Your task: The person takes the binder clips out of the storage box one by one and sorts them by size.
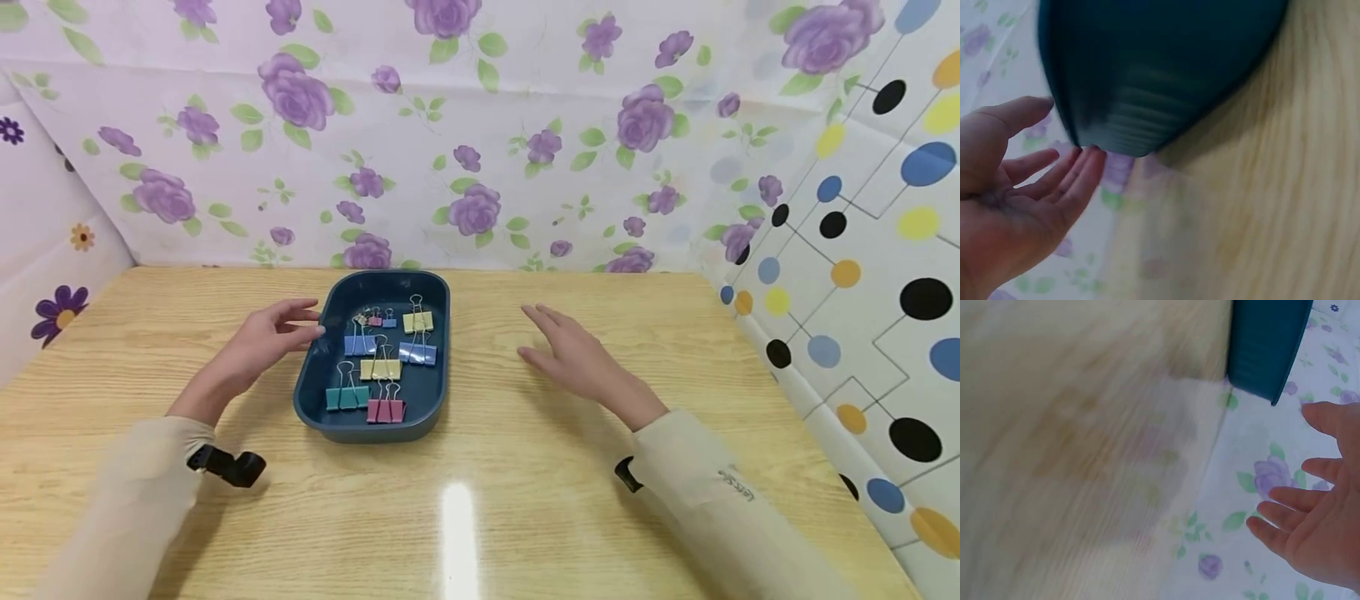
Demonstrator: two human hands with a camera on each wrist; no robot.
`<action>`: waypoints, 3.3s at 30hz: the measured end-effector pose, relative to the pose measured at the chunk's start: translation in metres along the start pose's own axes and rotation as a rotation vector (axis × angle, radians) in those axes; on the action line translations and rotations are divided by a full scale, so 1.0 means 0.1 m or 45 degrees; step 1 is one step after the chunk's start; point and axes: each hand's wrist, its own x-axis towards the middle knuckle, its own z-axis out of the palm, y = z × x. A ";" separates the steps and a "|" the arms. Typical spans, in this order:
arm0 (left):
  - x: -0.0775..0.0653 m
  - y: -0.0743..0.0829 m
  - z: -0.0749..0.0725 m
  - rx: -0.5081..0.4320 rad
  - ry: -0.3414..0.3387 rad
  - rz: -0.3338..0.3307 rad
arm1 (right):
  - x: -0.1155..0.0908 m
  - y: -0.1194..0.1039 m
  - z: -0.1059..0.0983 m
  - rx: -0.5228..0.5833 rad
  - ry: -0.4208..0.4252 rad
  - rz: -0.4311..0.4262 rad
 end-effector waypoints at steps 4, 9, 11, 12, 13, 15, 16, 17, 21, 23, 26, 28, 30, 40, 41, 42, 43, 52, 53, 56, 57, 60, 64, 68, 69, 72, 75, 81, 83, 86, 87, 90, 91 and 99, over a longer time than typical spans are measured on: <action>0.04 -0.09 0.05 -0.137 0.013 -0.027 | 0.13 -0.09 0.02 0.097 0.020 0.009; 0.06 -0.14 0.07 -0.291 0.004 -0.047 | 0.29 -0.23 0.03 0.193 0.016 0.031; 0.07 -0.15 0.08 -0.390 -0.019 -0.059 | 0.36 -0.28 0.05 0.253 -0.003 0.052; 0.08 -0.16 0.09 -0.447 -0.033 -0.067 | 0.39 -0.31 0.06 0.288 -0.014 0.064; 0.09 -0.17 0.09 -0.495 -0.044 -0.077 | 0.42 -0.34 0.07 0.317 -0.026 0.074; 0.10 -0.19 0.10 -0.572 -0.062 -0.097 | 0.49 -0.39 0.09 0.352 -0.044 0.085; 0.10 -0.19 0.10 -0.604 -0.071 -0.106 | 0.52 -0.43 0.09 0.360 -0.049 0.088; 0.10 -0.20 0.10 -0.630 -0.079 -0.109 | 0.56 -0.47 0.09 0.364 -0.049 0.090; 0.11 -0.24 0.08 -0.706 -0.080 -0.109 | 0.71 -0.68 0.06 0.393 -0.051 0.084; 0.11 -0.25 0.07 -0.737 -0.068 -0.125 | 0.77 -0.80 0.04 0.457 -0.066 0.109; 0.09 -0.26 0.07 -0.786 -0.045 -0.152 | 0.84 -0.97 0.04 0.583 -0.118 0.145; 0.08 -0.26 0.08 -0.819 -0.035 -0.168 | 0.87 -1.05 0.06 0.685 -0.160 0.180; 0.08 -0.26 0.08 -0.836 -0.038 -0.163 | 0.88 -1.10 0.10 0.762 -0.191 0.217; 0.08 -0.28 0.10 -0.845 -0.051 -0.156 | 0.91 -1.28 0.42 0.963 -0.228 0.353; 0.07 -0.29 0.10 -0.840 -0.050 -0.157 | 0.92 -1.31 0.45 0.967 -0.231 0.355; 0.07 -0.29 0.10 -0.832 -0.048 -0.159 | 0.93 -1.33 0.47 0.974 -0.233 0.360; 0.07 -0.30 0.10 -0.823 -0.046 -0.159 | 0.94 -1.35 0.49 0.981 -0.231 0.365; 0.07 -0.29 0.09 -0.786 -0.033 -0.138 | 1.04 -1.48 0.62 0.850 -0.210 0.378; 0.07 -0.29 0.09 -0.788 -0.036 -0.138 | 1.04 -1.49 0.62 0.837 -0.219 0.377; 0.08 -0.27 0.10 -0.794 -0.040 -0.141 | 1.05 -1.50 0.65 0.823 -0.249 0.364; 0.08 -0.26 0.11 -0.796 -0.041 -0.140 | 1.05 -1.51 0.66 0.826 -0.257 0.358; 0.07 -0.26 0.11 -0.806 -0.040 -0.137 | 1.06 -1.55 0.69 0.846 -0.278 0.350; 0.07 -0.27 0.10 -0.819 -0.042 -0.120 | 1.10 -1.60 0.75 0.839 -0.281 0.362; 0.08 -0.27 0.11 -0.820 -0.044 -0.113 | 1.11 -1.63 0.80 0.850 -0.248 0.389; 0.08 -0.27 0.12 -0.819 -0.046 -0.114 | 1.10 -1.63 0.81 0.853 -0.237 0.394; 0.08 -0.28 0.13 -0.817 -0.044 -0.118 | 1.10 -1.62 0.82 0.856 -0.213 0.391; 0.07 -0.28 0.13 -0.813 -0.042 -0.122 | 1.10 -1.60 0.82 0.853 -0.205 0.379; 0.08 -0.29 0.12 -0.824 -0.043 -0.118 | 1.11 -1.59 0.80 0.916 -0.224 0.342; 0.08 -0.29 0.13 -0.821 -0.044 -0.114 | 1.11 -1.59 0.79 0.934 -0.237 0.333; 0.09 -0.28 0.13 -0.831 -0.041 -0.113 | 1.13 -1.59 0.80 0.940 -0.251 0.334; 0.09 -0.28 0.13 -0.834 -0.040 -0.112 | 1.13 -1.59 0.80 0.937 -0.254 0.334; 0.09 -0.28 0.13 -0.849 -0.040 -0.109 | 1.14 -1.59 0.79 0.956 -0.262 0.335; 0.09 -0.28 0.13 -0.842 -0.042 -0.108 | 1.14 -1.59 0.78 0.978 -0.262 0.334; 0.09 -0.29 0.12 -0.823 -0.042 -0.105 | 1.18 -1.59 0.68 1.064 -0.215 0.281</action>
